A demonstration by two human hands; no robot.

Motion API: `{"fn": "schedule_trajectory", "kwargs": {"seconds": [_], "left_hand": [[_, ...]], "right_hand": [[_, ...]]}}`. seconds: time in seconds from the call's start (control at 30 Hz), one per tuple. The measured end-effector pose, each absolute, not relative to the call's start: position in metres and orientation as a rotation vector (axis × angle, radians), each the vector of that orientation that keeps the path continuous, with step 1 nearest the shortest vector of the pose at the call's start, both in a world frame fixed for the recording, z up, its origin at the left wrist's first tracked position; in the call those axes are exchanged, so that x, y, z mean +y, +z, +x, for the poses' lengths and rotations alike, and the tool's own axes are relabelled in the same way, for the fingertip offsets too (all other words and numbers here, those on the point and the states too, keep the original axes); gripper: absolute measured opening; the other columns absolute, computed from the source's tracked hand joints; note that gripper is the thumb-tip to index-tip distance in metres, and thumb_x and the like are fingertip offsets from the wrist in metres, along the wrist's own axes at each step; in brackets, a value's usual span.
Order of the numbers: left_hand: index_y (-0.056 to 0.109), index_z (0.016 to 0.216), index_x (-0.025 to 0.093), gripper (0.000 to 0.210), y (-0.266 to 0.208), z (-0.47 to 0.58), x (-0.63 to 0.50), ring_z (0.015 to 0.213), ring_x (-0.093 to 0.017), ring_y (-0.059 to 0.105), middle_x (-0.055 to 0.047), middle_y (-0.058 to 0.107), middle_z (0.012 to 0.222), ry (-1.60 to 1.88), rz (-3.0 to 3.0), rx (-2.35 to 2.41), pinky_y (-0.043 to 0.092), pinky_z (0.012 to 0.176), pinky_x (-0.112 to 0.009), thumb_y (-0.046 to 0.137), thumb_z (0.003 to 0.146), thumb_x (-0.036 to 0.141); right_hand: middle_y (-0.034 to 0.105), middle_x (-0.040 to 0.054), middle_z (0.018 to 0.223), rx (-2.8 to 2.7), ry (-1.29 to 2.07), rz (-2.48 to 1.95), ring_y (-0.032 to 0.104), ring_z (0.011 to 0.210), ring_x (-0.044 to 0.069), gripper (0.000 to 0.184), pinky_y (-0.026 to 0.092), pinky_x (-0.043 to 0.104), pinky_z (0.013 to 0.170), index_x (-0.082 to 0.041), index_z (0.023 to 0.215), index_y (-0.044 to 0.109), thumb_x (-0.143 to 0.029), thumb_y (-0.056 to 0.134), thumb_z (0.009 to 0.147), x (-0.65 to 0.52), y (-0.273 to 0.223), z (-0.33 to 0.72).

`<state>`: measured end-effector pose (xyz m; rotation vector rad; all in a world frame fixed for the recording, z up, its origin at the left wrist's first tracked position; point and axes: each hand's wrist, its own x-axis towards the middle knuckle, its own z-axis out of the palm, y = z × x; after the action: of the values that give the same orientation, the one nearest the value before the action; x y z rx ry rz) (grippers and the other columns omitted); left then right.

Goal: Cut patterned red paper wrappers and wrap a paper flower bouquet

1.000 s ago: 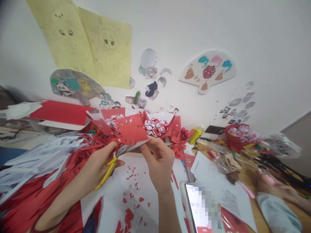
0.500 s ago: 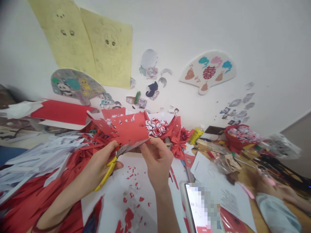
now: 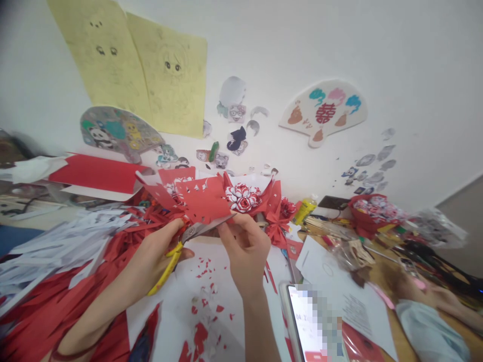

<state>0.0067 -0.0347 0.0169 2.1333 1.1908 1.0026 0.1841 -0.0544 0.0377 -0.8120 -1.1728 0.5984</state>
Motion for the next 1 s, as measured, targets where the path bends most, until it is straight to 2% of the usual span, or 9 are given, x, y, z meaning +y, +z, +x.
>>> {"fn": "schedule_trajectory", "kwargs": {"seconds": [0.27, 0.53, 0.77, 1.0], "left_hand": [[0.039, 0.084, 0.023, 0.024, 0.023, 0.004, -0.037, 0.067, -0.011, 0.044, 0.006, 0.051, 0.080, 0.964, 2.141, 1.236, 0.035, 0.063, -0.021, 0.062, 0.083, 0.028], [0.037, 0.085, 0.024, 0.025, 0.018, 0.002, -0.039, 0.066, -0.011, 0.045, 0.007, 0.049, 0.078, 0.955, 2.204, 1.216, 0.036, 0.061, -0.019, 0.061, 0.086, 0.029], [0.037, 0.089, 0.025, 0.022, 0.016, -0.002, -0.040, 0.063, -0.011, 0.046, 0.006, 0.049, 0.079, 0.941, 2.281, 1.211, 0.035, 0.059, -0.019, 0.058, 0.087, 0.025], [0.036, 0.089, 0.025, 0.023, 0.017, -0.002, -0.040, 0.064, -0.012, 0.049, 0.005, 0.050, 0.078, 0.927, 2.297, 1.217, 0.036, 0.059, -0.020, 0.059, 0.088, 0.029]], "right_hand": [[0.070, -0.0046, 0.070, -1.209, 0.615, -0.801, 0.067, 0.066, 0.009, 0.008, 0.056, 0.018, 0.065, -0.022, 0.083, 0.070, -0.014, 0.069, 0.082, -0.060, 0.044, 0.187], [0.074, -0.0033, 0.080, -1.268, 0.577, -0.840, 0.071, 0.074, 0.010, 0.012, 0.057, 0.016, 0.067, -0.023, 0.089, 0.072, -0.013, 0.068, 0.083, -0.063, 0.047, 0.193], [0.075, -0.0020, 0.080, -1.311, 0.568, -0.876, 0.070, 0.072, 0.011, 0.014, 0.056, 0.018, 0.068, -0.023, 0.091, 0.072, -0.014, 0.069, 0.082, -0.064, 0.046, 0.199], [0.075, -0.0036, 0.080, -1.335, 0.598, -0.906, 0.070, 0.073, 0.010, 0.016, 0.056, 0.018, 0.068, -0.025, 0.092, 0.073, -0.014, 0.069, 0.081, -0.065, 0.047, 0.205]]}}
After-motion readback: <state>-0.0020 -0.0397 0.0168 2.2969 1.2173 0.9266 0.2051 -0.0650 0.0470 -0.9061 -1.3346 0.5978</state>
